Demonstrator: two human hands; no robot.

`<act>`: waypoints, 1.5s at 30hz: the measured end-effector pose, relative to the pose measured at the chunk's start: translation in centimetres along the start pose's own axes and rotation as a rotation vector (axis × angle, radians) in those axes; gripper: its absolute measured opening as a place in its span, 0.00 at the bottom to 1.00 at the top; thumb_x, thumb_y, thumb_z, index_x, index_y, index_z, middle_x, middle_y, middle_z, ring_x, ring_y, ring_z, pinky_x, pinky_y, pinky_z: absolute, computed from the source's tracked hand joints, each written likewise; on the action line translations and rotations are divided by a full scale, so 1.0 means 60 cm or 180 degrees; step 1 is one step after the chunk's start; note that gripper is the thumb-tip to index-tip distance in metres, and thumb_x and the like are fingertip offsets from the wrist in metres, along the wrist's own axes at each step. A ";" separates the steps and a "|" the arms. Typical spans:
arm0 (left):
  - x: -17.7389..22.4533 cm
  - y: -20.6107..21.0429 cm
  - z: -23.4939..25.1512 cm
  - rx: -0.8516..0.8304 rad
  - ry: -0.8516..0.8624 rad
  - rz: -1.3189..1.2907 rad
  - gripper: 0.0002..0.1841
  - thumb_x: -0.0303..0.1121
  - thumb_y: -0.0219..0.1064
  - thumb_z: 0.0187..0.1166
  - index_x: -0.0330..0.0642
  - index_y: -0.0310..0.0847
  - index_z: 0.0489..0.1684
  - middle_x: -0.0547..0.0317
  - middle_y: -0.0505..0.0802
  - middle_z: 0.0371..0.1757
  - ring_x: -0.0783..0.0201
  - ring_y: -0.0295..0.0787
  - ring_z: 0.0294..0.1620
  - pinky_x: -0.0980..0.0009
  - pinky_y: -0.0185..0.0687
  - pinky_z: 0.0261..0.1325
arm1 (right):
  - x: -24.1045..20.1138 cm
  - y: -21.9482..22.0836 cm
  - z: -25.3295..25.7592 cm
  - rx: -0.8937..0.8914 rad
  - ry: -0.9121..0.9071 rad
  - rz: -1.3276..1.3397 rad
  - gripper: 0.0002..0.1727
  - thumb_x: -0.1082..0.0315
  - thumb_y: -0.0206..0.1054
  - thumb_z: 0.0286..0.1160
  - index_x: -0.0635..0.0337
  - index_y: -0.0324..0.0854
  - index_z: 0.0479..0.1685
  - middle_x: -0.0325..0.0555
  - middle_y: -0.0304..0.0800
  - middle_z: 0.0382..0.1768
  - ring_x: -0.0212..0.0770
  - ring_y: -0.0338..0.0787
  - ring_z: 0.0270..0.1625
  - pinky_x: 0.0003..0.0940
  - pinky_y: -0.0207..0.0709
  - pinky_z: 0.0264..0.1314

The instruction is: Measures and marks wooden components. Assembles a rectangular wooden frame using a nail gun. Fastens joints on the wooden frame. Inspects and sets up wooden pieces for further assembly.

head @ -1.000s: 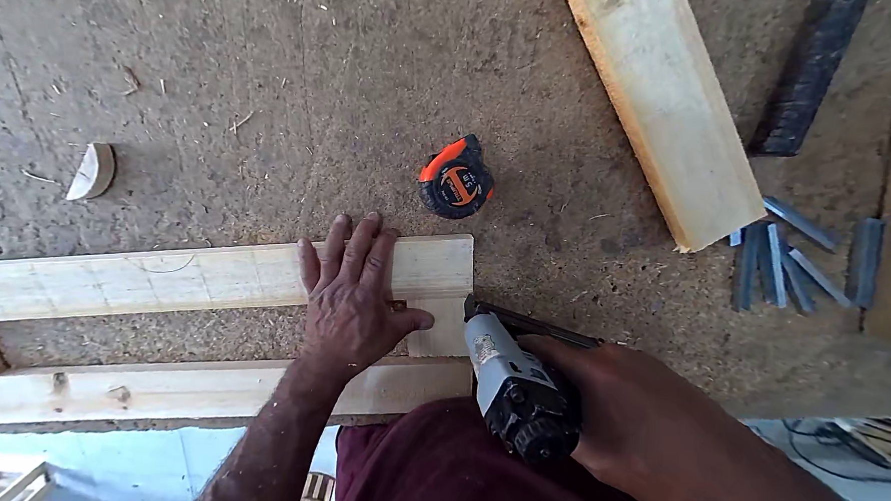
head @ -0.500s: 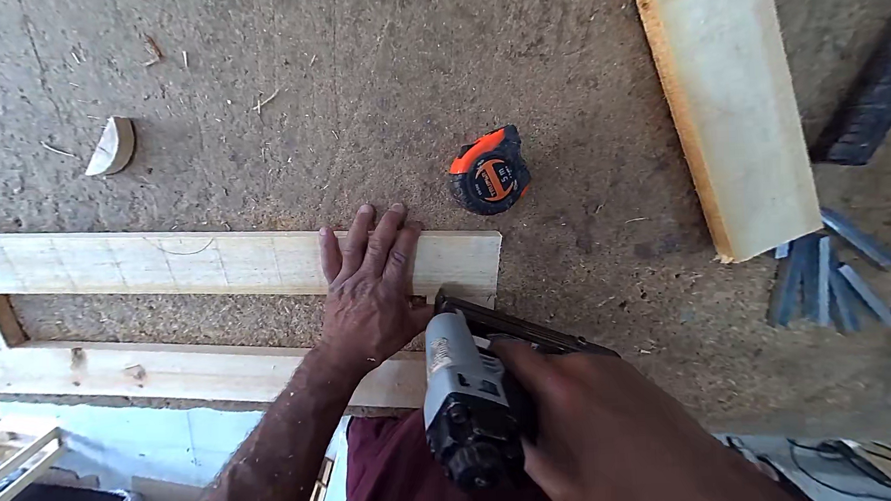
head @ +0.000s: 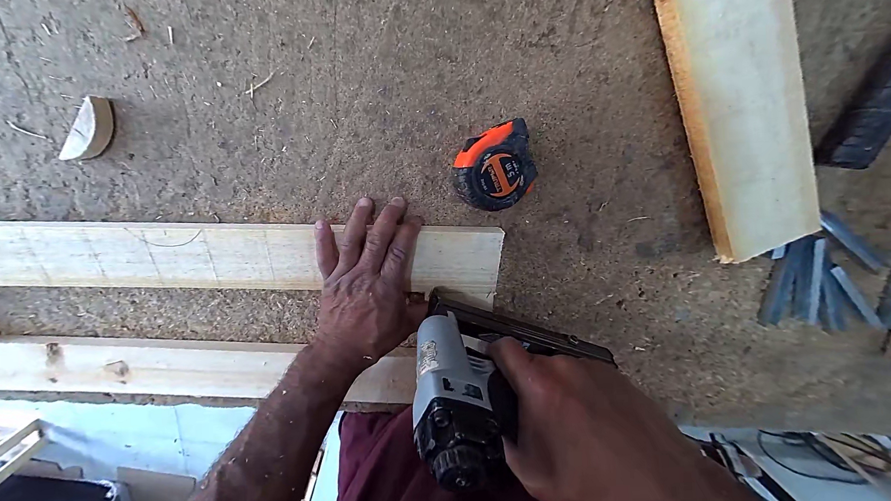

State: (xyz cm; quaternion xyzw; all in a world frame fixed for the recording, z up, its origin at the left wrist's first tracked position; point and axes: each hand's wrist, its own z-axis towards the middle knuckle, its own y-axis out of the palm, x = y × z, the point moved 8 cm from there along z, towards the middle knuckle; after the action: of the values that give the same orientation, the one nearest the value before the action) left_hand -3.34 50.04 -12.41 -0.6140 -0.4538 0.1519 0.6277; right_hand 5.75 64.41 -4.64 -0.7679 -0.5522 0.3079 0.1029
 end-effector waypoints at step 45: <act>0.044 0.030 -0.108 -0.1029 -0.1254 -0.0193 0.33 0.71 0.71 0.68 0.47 0.87 0.44 0.54 0.92 0.38 0.49 0.91 0.45 0.44 0.87 0.51 | 0.114 0.178 -0.119 -0.0591 -0.0026 0.0413 0.30 0.52 0.73 0.65 0.41 0.78 0.73 0.56 0.92 0.39 0.63 0.93 0.45 0.67 0.82 0.44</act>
State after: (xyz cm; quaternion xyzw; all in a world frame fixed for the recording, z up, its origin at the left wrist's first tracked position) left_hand 3.62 48.25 -11.96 -0.6510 -0.6039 0.1751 0.4251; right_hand 19.69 68.03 -6.78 -0.8070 -0.5278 0.2646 0.0089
